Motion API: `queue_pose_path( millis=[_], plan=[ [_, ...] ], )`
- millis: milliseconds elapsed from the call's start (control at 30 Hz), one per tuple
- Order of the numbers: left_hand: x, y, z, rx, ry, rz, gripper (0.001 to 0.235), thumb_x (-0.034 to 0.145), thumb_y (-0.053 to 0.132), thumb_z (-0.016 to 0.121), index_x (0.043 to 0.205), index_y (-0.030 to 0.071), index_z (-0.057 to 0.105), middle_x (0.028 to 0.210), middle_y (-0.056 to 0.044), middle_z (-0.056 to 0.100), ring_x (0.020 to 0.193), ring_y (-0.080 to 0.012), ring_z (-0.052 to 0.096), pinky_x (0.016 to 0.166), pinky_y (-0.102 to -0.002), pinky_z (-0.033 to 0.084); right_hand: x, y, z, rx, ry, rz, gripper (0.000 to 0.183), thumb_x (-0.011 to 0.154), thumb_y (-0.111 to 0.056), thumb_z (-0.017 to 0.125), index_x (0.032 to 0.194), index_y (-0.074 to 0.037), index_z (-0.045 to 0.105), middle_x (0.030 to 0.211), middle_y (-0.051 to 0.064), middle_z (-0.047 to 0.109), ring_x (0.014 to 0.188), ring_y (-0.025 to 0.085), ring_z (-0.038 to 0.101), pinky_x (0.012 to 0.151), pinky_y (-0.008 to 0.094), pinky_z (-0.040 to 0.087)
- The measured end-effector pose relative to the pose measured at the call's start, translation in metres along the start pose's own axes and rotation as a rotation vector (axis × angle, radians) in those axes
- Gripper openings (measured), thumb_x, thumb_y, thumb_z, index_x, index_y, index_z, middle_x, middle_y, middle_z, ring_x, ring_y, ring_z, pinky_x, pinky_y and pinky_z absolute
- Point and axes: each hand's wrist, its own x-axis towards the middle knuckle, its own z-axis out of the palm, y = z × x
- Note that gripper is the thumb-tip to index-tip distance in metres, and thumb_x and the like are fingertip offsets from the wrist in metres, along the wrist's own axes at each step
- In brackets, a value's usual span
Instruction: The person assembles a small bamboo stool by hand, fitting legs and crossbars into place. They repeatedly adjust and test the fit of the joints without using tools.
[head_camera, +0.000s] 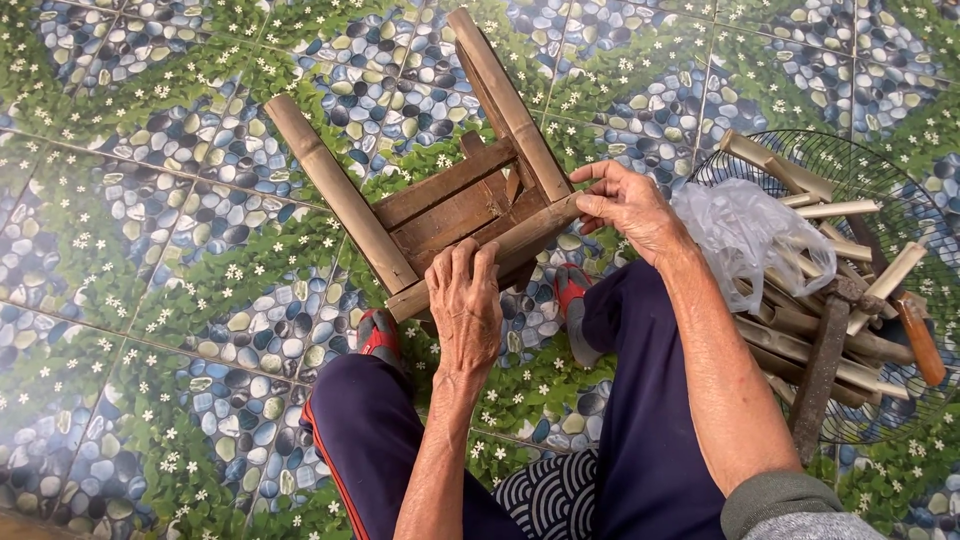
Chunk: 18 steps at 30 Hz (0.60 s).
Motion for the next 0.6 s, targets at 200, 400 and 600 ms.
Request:
queue_pose_path(
  millis=[200,400,600],
  plan=[
    [-0.001,-0.004,0.004,-0.018,0.009,0.012,0.022,0.096,0.009,0.07,0.117,0.011,0.063,0.109,-0.008,0.054,0.107,-0.0297,0.056,0.093,-0.041,0.046,-0.001,-0.003,0.003,0.009,0.017,-0.011,0.041,0.095,-0.013,0.077,0.13,0.0,0.063,0.091,0.015,0.067,0.082,0.021,0.07,0.07,0.036,0.065],
    [-0.001,-0.004,0.004,-0.016,0.022,0.015,0.022,0.096,0.01,0.07,0.117,0.012,0.063,0.109,-0.008,0.055,0.106,-0.0304,0.057,0.09,-0.041,0.045,0.001,0.004,-0.001,0.022,0.012,-0.022,0.039,0.095,-0.012,0.077,0.13,-0.001,0.064,0.092,0.015,0.067,0.083,0.022,0.071,0.07,0.037,0.065],
    [0.003,0.002,-0.006,-0.024,0.037,-0.021,0.031,0.09,0.004,0.075,0.118,0.012,0.064,0.112,-0.009,0.058,0.107,-0.0296,0.057,0.09,-0.04,0.046,0.0,0.003,0.001,0.062,-0.006,0.005,0.04,0.094,-0.013,0.075,0.131,-0.002,0.063,0.095,0.011,0.068,0.081,0.019,0.071,0.07,0.036,0.066]
  ],
)
